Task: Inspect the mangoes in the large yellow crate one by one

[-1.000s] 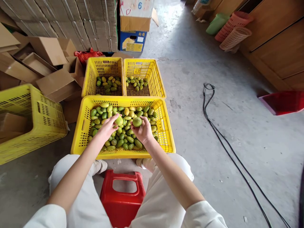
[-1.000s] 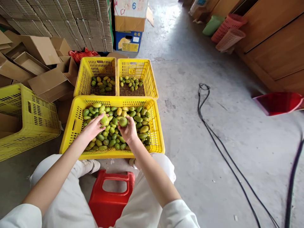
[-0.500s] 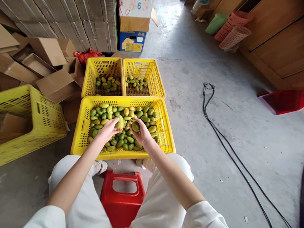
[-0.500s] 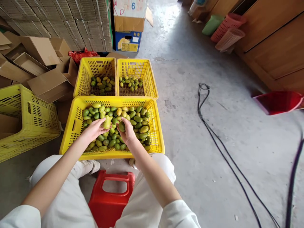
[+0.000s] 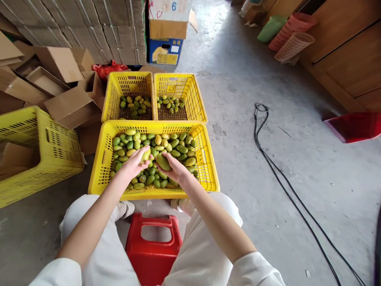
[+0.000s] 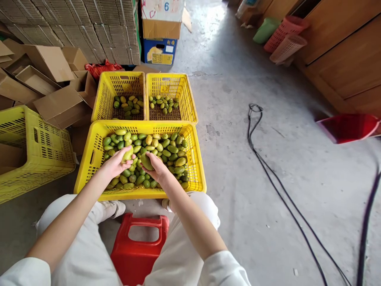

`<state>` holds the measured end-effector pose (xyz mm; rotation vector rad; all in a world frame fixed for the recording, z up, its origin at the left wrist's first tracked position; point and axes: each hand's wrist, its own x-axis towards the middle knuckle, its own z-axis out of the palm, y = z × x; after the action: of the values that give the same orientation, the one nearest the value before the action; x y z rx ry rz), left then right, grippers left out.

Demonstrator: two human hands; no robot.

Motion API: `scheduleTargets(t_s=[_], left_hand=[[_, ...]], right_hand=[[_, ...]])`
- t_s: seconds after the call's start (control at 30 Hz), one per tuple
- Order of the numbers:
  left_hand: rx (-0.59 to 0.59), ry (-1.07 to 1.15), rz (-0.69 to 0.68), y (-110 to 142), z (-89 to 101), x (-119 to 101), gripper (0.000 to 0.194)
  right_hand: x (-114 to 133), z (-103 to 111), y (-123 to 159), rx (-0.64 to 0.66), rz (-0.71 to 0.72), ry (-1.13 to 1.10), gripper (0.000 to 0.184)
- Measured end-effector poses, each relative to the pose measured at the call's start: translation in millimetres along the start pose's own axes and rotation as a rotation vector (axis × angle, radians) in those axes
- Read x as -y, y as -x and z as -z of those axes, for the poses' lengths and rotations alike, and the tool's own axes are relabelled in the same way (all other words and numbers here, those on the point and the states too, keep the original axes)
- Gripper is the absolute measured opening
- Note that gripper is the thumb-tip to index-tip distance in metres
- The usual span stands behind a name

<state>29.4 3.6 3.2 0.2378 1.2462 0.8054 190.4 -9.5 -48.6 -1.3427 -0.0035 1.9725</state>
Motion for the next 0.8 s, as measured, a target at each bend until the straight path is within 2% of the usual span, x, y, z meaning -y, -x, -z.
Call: scheduleTargets(t_s=[0.13,0.23,0.33,0.43,0.5,0.57,0.63,0.73,0.8], left_hand=[[-0.058,0.027,-0.016,-3.0,0.2,1.6,0.014],[-0.062,0.077,-0.033,-5.3,3.6,-2.1,0.010],[-0.046,0.171,0.005,-5.5,7.0,-9.1,0.025],[-0.030,0.254,0.100,-4.4,7.8,-14.4,0.042],[-0.031,0.251,0.121,-4.3,7.5,-14.7,0.039],[-0.041,0.221,0.092,-5.5,7.3,-12.6,0.026],[-0.048,0.191,0.046,-7.8,7.8,-8.9,0.012],[-0.059,0.167,-0.026,-11.9,9.3,-3.0,0.021],[-0.074,0.171,-0.061,-13.8,10.2,-0.2,0.023]], right_hand=[[1.8,1.1,-1.3,0.069,-0.040,0.019,0.025],[3.2,1.5,0.4,0.099,-0.057,0.011,0.026],[4.5,-0.4,3.5,0.097,-0.064,-0.027,0.023],[7.5,-2.9,7.9,0.155,-0.014,-0.103,0.011],[10.0,-3.0,11.0,0.219,0.046,-0.144,0.008],[12.0,-1.8,13.7,0.261,0.077,-0.171,0.004],[12.4,-0.5,15.5,0.273,0.073,-0.189,0.010],[10.8,-1.0,17.2,0.286,0.089,-0.224,0.010],[10.0,-2.6,17.4,0.294,0.125,-0.264,0.018]])
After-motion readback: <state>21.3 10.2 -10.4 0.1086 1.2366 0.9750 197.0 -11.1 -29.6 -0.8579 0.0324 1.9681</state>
